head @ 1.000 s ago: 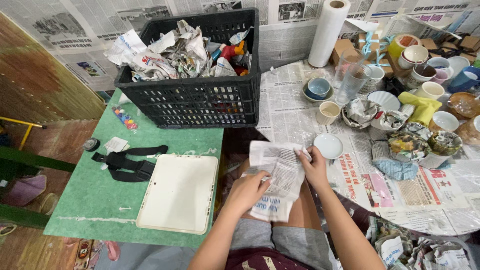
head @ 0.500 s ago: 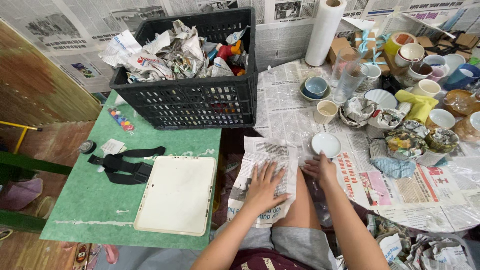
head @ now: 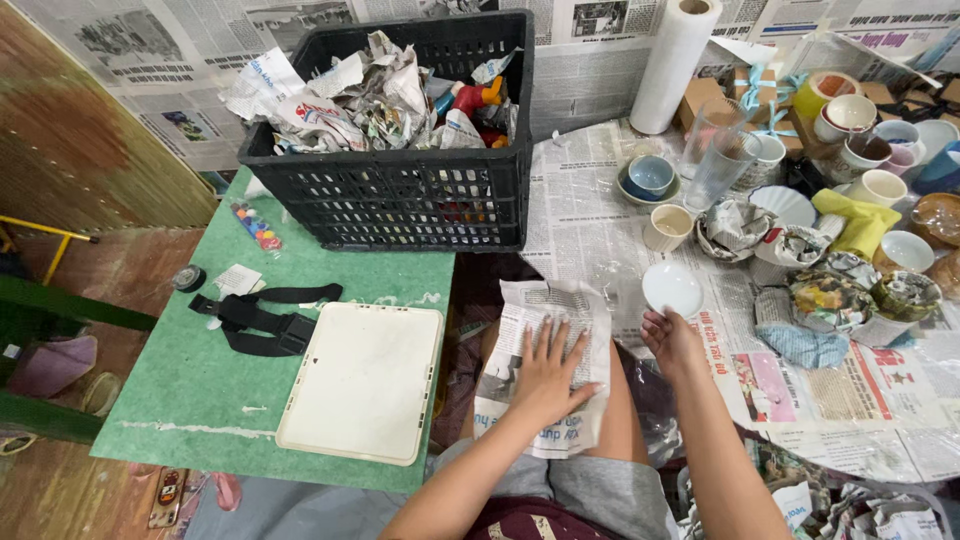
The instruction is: The person sits at a table and wraps small ceramic bowls and cups in newspaper. They pick up a piece of newspaper, place a ceramic item on it, fold the paper around the item, and set the wrapped bundle on the table. This process is repeated for several items.
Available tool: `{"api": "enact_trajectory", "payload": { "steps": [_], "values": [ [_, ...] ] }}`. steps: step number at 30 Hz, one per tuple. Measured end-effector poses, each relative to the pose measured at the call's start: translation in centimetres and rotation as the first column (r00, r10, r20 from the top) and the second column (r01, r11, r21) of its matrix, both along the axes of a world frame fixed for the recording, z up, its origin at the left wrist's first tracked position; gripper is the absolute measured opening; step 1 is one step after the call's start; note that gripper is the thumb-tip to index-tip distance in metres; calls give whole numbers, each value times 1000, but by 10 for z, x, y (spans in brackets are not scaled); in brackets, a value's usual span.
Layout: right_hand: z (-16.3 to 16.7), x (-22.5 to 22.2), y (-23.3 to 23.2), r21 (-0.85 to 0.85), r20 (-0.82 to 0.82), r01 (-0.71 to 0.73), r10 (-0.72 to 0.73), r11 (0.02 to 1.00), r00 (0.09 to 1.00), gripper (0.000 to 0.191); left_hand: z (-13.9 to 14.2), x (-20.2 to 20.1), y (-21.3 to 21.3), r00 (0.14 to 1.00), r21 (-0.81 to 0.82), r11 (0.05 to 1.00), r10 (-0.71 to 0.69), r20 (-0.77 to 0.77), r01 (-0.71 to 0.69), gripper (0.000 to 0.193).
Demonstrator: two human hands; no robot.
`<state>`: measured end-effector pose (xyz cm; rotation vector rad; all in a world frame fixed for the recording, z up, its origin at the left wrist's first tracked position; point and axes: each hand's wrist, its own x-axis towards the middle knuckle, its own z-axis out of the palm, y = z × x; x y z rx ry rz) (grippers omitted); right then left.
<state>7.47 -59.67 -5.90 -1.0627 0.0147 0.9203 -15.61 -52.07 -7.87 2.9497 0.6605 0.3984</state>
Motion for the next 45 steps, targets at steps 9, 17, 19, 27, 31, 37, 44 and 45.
{"api": "enact_trajectory", "payload": {
  "steps": [9,17,19,27,31,37,44,45],
  "values": [
    [36,-85,-47,63,142,-221,210,973,967,41,11,36,-16,953,-167,983,23,-303,-77,71],
    [-6,-76,-26,-318,191,-368,439,874,878,43,9,20,-11,971,-215,971,54,-233,-106,90],
    [-13,-65,-27,-343,209,-408,492,846,845,43,13,7,-7,991,-218,973,53,-120,-78,98],
    [-22,-52,-25,-661,395,-411,757,628,521,46,14,-57,30,956,-327,901,293,-24,-285,112],
    [-25,-57,-10,-690,575,-401,793,603,202,39,-1,-75,46,839,-558,750,519,163,-356,97],
    [-7,-69,2,-795,574,-206,817,570,45,39,-13,-88,52,768,-516,844,427,477,-148,17],
    [19,-82,-1,-686,696,-170,707,707,130,27,-14,-83,54,747,-765,643,505,433,9,19],
    [19,-84,-1,-652,722,-184,677,735,144,26,-15,-82,55,730,-783,621,515,449,44,19]
  ]
}}
